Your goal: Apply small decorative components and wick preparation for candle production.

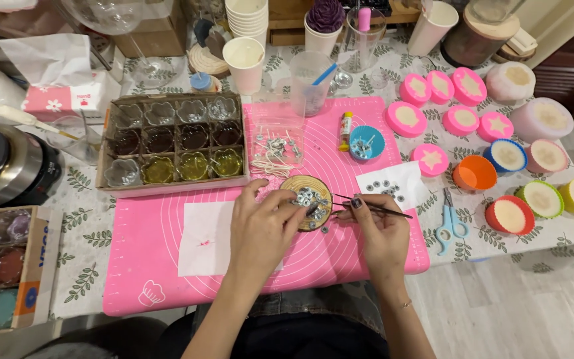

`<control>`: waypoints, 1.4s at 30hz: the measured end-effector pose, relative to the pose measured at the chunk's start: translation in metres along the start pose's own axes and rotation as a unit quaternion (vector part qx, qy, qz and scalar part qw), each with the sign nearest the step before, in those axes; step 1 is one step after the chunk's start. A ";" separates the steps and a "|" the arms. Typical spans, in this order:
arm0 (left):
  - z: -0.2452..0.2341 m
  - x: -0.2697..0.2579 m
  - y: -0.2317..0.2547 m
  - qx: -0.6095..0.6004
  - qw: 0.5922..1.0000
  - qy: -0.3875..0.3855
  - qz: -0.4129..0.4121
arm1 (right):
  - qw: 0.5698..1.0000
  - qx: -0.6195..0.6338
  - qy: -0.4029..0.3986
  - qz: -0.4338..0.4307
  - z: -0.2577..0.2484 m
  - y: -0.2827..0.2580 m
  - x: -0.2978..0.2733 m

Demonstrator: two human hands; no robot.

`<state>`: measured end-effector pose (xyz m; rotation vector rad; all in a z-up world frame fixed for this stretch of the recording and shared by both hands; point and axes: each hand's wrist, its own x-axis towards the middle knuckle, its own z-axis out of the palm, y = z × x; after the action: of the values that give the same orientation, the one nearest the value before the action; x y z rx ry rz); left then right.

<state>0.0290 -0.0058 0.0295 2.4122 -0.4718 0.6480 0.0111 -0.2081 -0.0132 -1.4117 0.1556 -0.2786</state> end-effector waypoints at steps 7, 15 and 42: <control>0.026 -0.015 -0.020 -0.063 0.994 -0.051 -0.068 | 1.000 -0.008 -0.004 0.009 0.013 -0.010 0.014; 0.018 -0.020 -0.020 -0.074 0.993 -0.096 -0.016 | 0.997 -0.071 0.020 -0.004 0.014 -0.002 0.020; -0.252 0.112 -0.255 0.185 0.977 0.060 -0.084 | 0.957 0.085 -0.262 0.085 0.182 -0.084 0.134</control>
<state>0.1542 0.3255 0.1539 2.6995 -0.0993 0.8635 0.1808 -0.0844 0.1062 -1.2471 -0.1816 0.2246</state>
